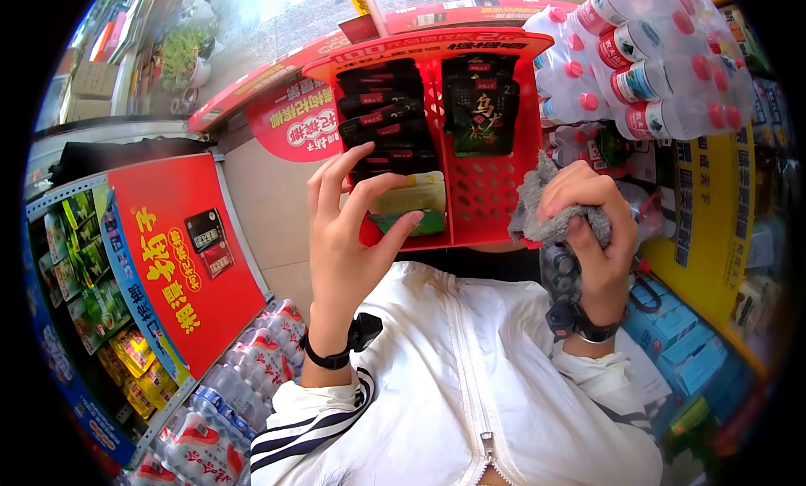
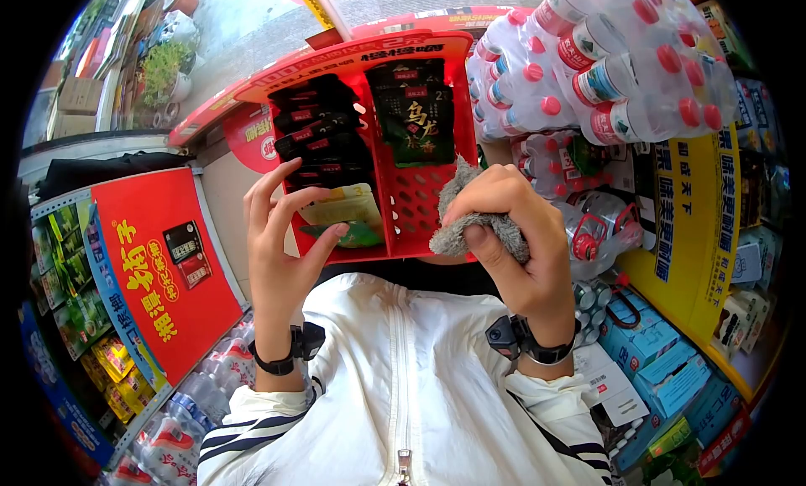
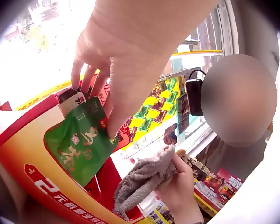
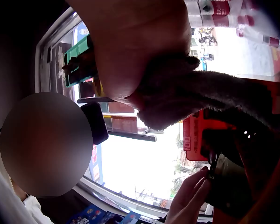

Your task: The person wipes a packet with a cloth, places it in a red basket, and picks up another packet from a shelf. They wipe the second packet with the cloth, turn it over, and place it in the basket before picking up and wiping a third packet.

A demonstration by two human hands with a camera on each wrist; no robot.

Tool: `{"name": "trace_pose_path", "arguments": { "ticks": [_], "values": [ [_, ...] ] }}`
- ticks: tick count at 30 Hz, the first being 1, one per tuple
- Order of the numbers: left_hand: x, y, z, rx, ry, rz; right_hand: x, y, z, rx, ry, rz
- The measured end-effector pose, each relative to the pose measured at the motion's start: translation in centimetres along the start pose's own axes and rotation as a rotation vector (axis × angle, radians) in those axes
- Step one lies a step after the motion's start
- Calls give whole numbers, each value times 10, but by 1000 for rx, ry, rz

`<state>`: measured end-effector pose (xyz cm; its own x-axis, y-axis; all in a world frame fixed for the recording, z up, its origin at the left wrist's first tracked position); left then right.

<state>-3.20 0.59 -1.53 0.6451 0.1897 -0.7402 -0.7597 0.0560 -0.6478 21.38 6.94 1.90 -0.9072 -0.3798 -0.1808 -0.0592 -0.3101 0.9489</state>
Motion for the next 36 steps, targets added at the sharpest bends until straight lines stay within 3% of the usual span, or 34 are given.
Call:
{"name": "trace_pose_path", "arguments": {
  "ticks": [3, 5, 9, 11, 13, 15, 19, 21, 27, 29, 31, 33, 36],
  "values": [
    [0, 9, -3, 102, 33, 96, -7, -1, 2, -25, -19, 22],
    [-2, 4, -2, 76, 38, 66, -14, -4, 2, -42, -57, 34],
    [-8, -7, 2, -15, -15, -31, -44, 0, -1, 66, -375, -30],
    [-8, -1, 2, -25, -69, -64, -65, -4, 1, 44, -444, 205],
    [-7, -1, 5, -97, -116, -57, -76, -10, 1, 50, -565, 237],
    [-4, 1, 7, -147, -154, -63, -86, -26, -9, 323, -638, -103],
    [6, 4, 10, -144, -153, -52, -88, -92, -27, 897, -322, 56],
    [13, 2, 10, -124, -166, -18, -79, -162, -51, 776, -214, -107],
    [27, 0, 10, -130, -94, 19, -48, -343, -128, 1098, -92, 21],
    [29, 4, 10, -205, -148, -108, -38, -372, -143, 1186, -100, 7],
    [30, 2, 13, -217, -156, -97, -25, -435, -181, 1233, -136, 19],
    [29, 5, 14, -291, -248, -135, -16, -468, -204, 1306, -87, 35],
    [28, 3, 18, -328, -261, -48, 2, -471, -213, 1328, -129, 119]
  ]
}}
Point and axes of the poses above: each hand's wrist, its own z-axis towards the middle knuckle, its own x-axis out of the palm, y = z × x, the point moved 1 cm from there along z, towards the middle knuckle, and after that the axes turned 1 degree about z, right-handed, at the moved point
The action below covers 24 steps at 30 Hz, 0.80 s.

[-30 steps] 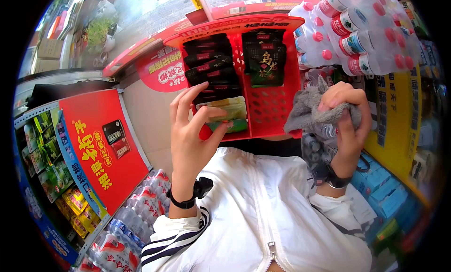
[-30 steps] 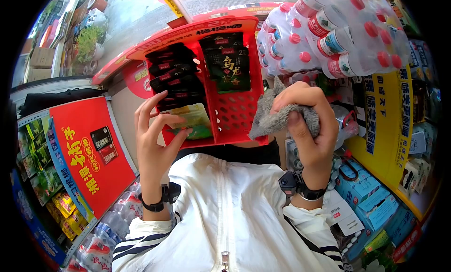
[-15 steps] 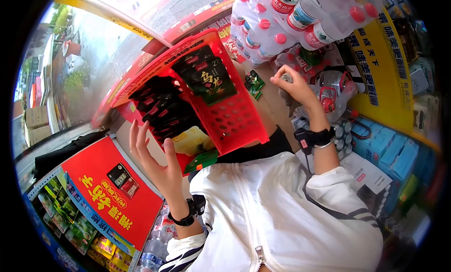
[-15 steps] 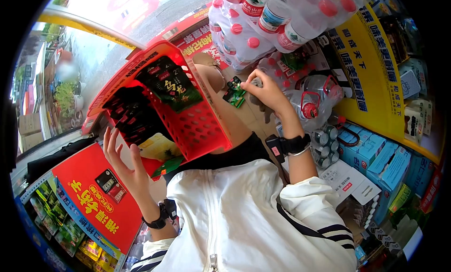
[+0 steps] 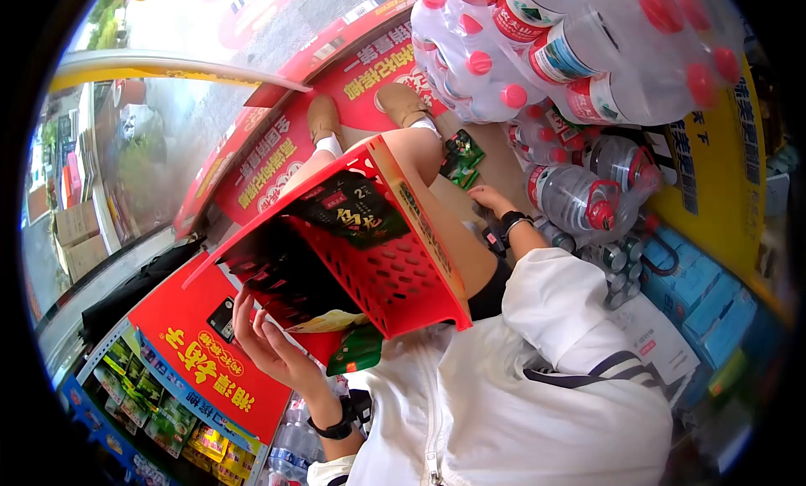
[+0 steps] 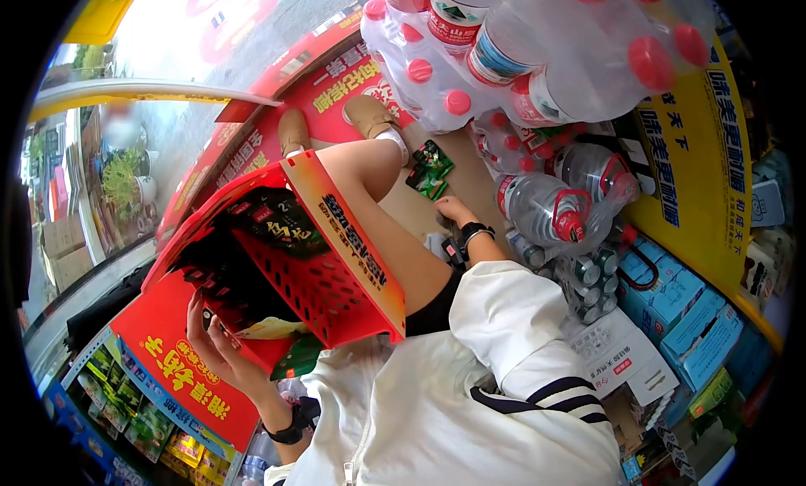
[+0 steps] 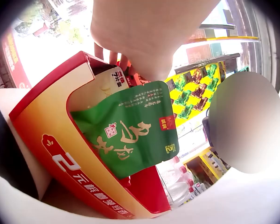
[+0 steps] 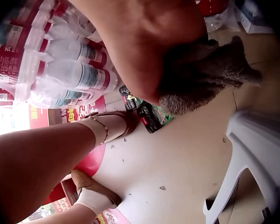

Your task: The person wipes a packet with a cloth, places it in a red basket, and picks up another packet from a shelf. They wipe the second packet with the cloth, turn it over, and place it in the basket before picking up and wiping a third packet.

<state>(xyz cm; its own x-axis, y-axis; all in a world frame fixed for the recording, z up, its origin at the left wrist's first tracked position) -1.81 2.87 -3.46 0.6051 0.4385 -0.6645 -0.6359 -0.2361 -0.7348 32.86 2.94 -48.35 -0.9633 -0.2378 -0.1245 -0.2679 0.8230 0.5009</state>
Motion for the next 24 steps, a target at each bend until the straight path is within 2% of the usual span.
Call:
{"name": "trace_pose_path", "arguments": {
  "ticks": [1, 7, 9, 10, 12, 13, 15, 19, 21, 22, 24],
  "values": [
    [-1, 1, 1, -49, -4, 5, 3, -6, 4, -20, -19, 38],
    [5, 1, 8, -50, -37, 55, 28, -43, 40, 81, 100, -11],
    [7, 2, 11, -78, -63, 40, 31, -30, 32, -141, -91, -640],
    [9, 3, 13, -56, -86, 74, 28, -11, 20, -136, -85, -641],
    [11, 3, 15, -89, -102, 71, 24, 40, -10, 33, 109, -858],
    [11, 2, 16, -119, -122, 66, 28, 36, -3, 35, 118, -858],
    [12, 1, 17, -129, -133, 67, 38, 28, 11, 6, 134, -1292],
    [12, 4, 15, -225, -149, 58, 46, 18, 22, -64, 126, -1375],
    [12, 3, 14, -256, -182, 56, 51, 14, 19, 15, 31, -1353],
    [11, 4, 15, -252, -172, 69, 49, 16, 21, 56, 85, -1356],
    [15, 2, 19, -242, -161, 76, 47, 21, 20, 50, 71, -1322]
  ]
}}
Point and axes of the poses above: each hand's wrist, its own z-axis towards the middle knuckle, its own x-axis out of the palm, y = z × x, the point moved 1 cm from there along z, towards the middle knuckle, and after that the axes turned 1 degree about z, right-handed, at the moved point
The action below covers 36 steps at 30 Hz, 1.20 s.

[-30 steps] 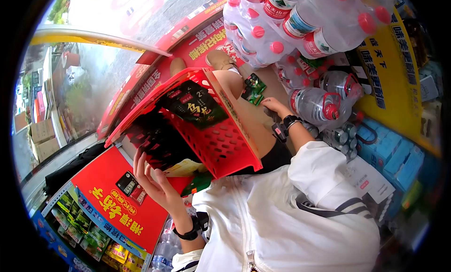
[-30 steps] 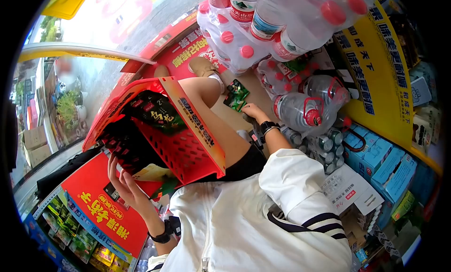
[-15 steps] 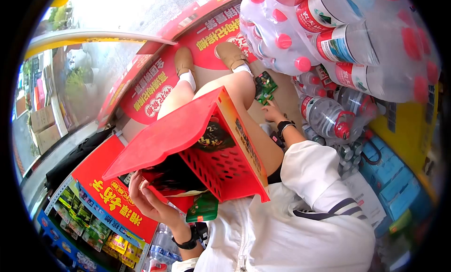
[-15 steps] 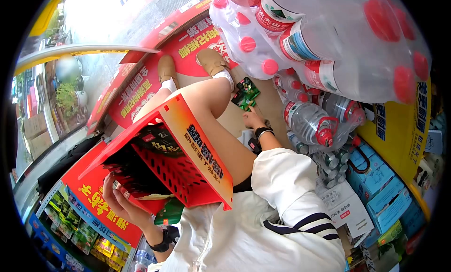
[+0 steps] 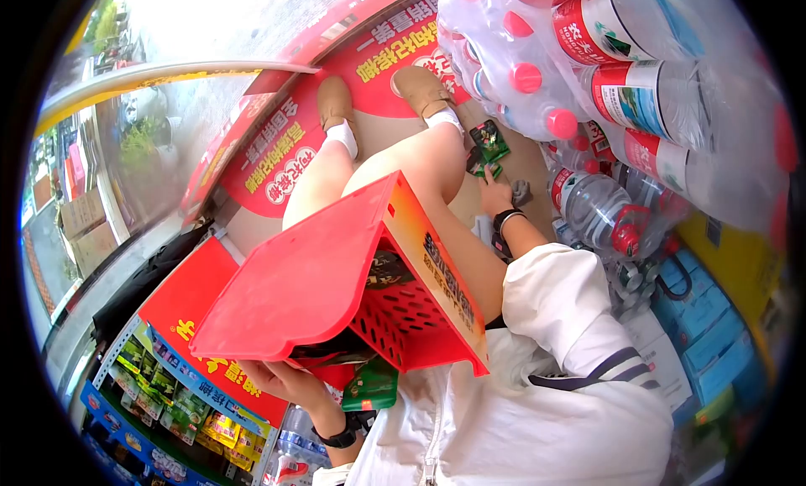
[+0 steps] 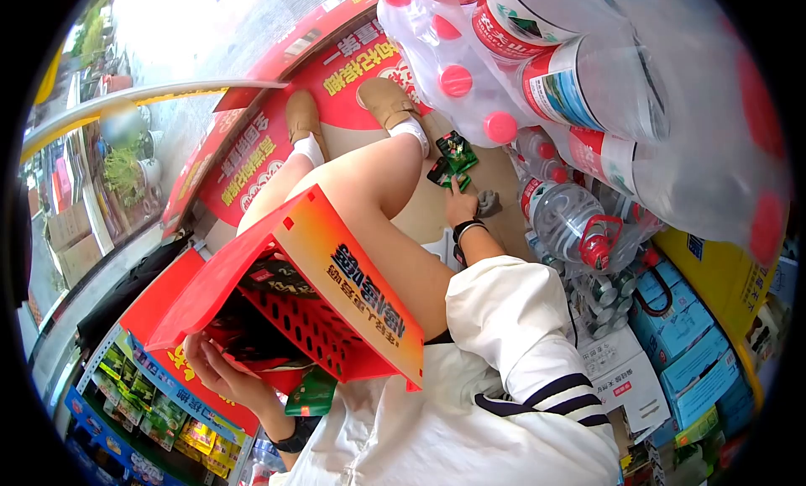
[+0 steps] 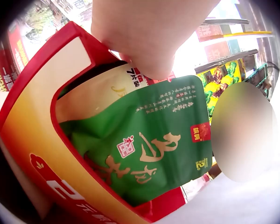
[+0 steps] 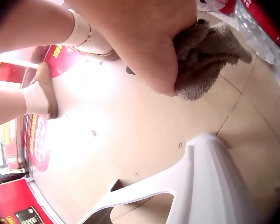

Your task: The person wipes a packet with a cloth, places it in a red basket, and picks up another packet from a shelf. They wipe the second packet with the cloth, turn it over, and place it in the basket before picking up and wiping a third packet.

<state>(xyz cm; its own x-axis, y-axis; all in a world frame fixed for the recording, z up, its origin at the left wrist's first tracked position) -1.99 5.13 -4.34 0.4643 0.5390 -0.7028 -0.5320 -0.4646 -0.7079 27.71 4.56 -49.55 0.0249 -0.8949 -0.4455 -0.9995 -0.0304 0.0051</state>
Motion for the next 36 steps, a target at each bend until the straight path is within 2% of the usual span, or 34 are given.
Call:
{"name": "trace_pose_path", "arguments": {
  "ticks": [3, 5, 8, 10, 11, 13, 14, 15, 17, 19, 21, 22, 24, 28, 30, 31, 33, 35, 36],
  "values": [
    [2, -6, 0, 53, 2, -10, -8, -6, -6, -19, -32, 58],
    [-2, -3, 3, 76, 74, -8, -15, -11, -11, -34, -54, 92],
    [-6, 8, 4, 86, 94, -55, -24, -24, -21, -68, 3, 166],
    [-6, 6, 3, 98, 101, -100, -30, -32, -29, -107, -45, 421],
    [-8, 7, 1, 104, 99, -118, -21, -42, -19, -101, -62, 419],
    [-13, 9, -1, 137, 109, -192, -10, -60, -4, -269, 29, 793],
    [-16, 6, -3, 155, 97, -211, -23, -65, -26, -259, 30, 947],
    [-20, 7, -4, 159, 90, -226, -37, -70, -48, -260, 14, 941],
    [-28, 10, -5, 186, 84, -276, -62, -80, -86, -293, 136, 1155],
    [-34, 9, -8, 185, 12, -321, -83, -86, -130, -318, 114, 1169],
    [-43, 18, -7, 217, 42, -356, -100, -89, -171, -500, -111, 1274],
    [-46, 20, -7, 222, 52, -375, -111, -89, -196, -504, -121, 1255],
    [-50, 17, -10, 238, 42, -417, -136, -87, -252, -560, -287, 1252],
    [-55, 6, -20, 272, 21, -561, -178, -83, -359, -598, -321, 1366],
    [-55, -5, -29, 301, 37, -632, -193, -85, -396, -806, -558, 1225],
    [-55, -11, -33, 343, 69, -689, -198, -80, -413, -813, -553, 1205],
    [-56, -26, -39, 397, 186, -717, -210, -60, -446, -1070, -639, 1236],
    [-56, -39, -43, 422, 404, -768, -219, -36, -461, -1174, -612, 1249],
    [-57, -46, -46, 392, 517, -822, -221, -24, -461, -1393, -475, 1215]
  ]
}}
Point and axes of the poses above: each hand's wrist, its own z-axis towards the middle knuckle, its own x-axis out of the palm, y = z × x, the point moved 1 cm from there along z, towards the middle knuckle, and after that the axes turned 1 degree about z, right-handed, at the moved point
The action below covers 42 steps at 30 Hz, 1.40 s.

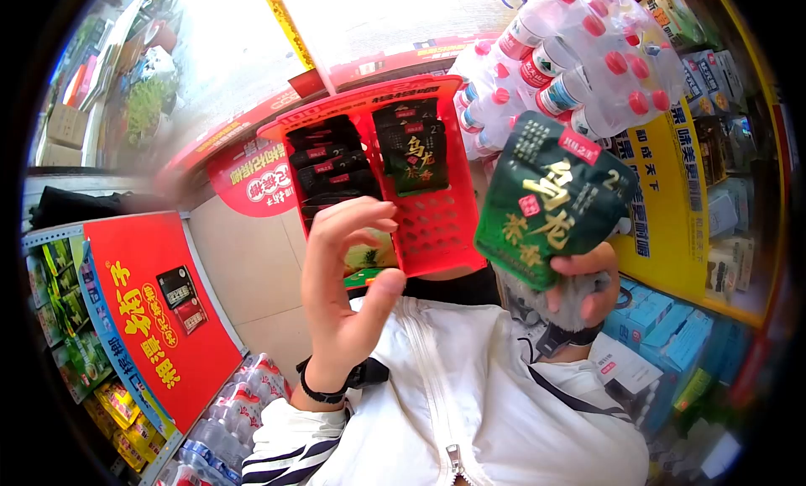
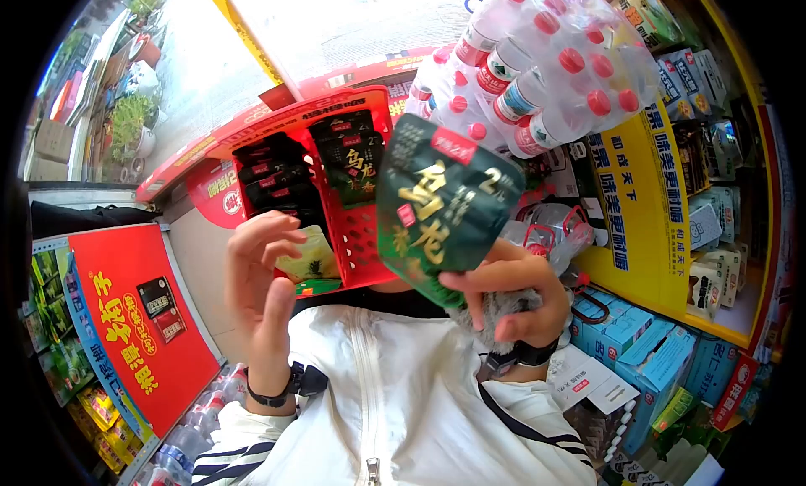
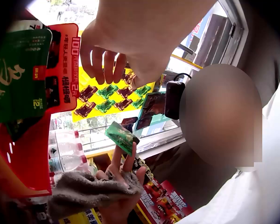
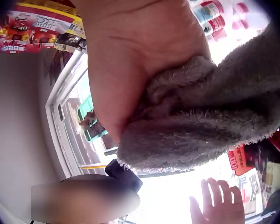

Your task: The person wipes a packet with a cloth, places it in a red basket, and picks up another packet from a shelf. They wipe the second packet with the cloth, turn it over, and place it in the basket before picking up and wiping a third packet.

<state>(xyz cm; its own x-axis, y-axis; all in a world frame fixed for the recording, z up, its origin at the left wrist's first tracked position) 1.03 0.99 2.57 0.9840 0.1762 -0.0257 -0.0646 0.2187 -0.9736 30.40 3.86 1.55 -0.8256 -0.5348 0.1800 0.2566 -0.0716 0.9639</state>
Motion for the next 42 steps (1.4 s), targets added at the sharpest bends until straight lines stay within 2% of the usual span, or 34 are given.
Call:
{"name": "trace_pose_path", "arguments": {
  "ticks": [1, 2, 4, 5, 8, 9, 11, 12, 13, 15, 16, 17, 19, 23, 27, 29, 30, 31, 33, 34, 37, 42],
  "values": [
    [4, -6, 1, -48, 70, -63, 10, -2, 8, -84, 176, 125],
    [5, -8, 4, -99, 150, -116, 20, -3, 22, -86, 195, 136],
    [8, -14, 2, -206, 182, -322, 41, 1, 51, -45, 482, 131],
    [6, -11, 0, -259, 184, -407, 47, 3, 55, -48, 499, 142],
    [-5, -4, -1, -216, 141, -400, 60, 10, 59, 264, 385, 77],
    [-8, -4, -2, -219, 132, -397, 63, 8, 56, 268, 393, 83],
    [-10, -3, -2, -348, 53, -400, 67, 1, 55, 224, 82, -77],
    [-9, 2, -3, -348, 44, -373, 72, -5, 59, 144, -68, -85],
    [-8, 5, -3, -354, 45, -379, 74, -6, 66, 76, -161, 16],
    [-5, 10, -4, -358, 27, -360, 58, -15, 70, 85, -319, 372],
    [-5, 13, -4, -357, 69, -327, 54, -17, 75, 55, -312, 621],
    [-3, 13, -4, -358, 76, -335, 54, -16, 77, 53, -318, 614],
    [0, 10, -5, -417, 76, -335, 54, -13, 83, 66, -315, 777],
    [4, 11, -6, -395, 25, -391, 60, -17, 88, 103, -268, 860],
    [1, 14, -7, -373, 89, -333, 56, -22, 89, 103, -241, 871],
    [2, 15, -7, -389, 98, -345, 65, -17, 93, 171, -499, 776],
    [2, 15, -7, -389, 98, -345, 51, -28, 87, 123, -317, 878],
    [2, 16, -7, -411, 97, -388, 53, -26, 87, 124, -321, 879],
    [2, 17, -7, -431, 95, -432, 59, -21, 87, 185, -481, 881],
    [2, 17, -7, -436, 92, -432, 56, -22, 86, 173, -358, 1007],
    [1, 15, -5, -434, 83, -429, 61, -22, 88, 192, -421, 871],
    [1, 16, -6, -437, 68, -431, 56, -26, 81, 242, -476, 872]
  ]
}}
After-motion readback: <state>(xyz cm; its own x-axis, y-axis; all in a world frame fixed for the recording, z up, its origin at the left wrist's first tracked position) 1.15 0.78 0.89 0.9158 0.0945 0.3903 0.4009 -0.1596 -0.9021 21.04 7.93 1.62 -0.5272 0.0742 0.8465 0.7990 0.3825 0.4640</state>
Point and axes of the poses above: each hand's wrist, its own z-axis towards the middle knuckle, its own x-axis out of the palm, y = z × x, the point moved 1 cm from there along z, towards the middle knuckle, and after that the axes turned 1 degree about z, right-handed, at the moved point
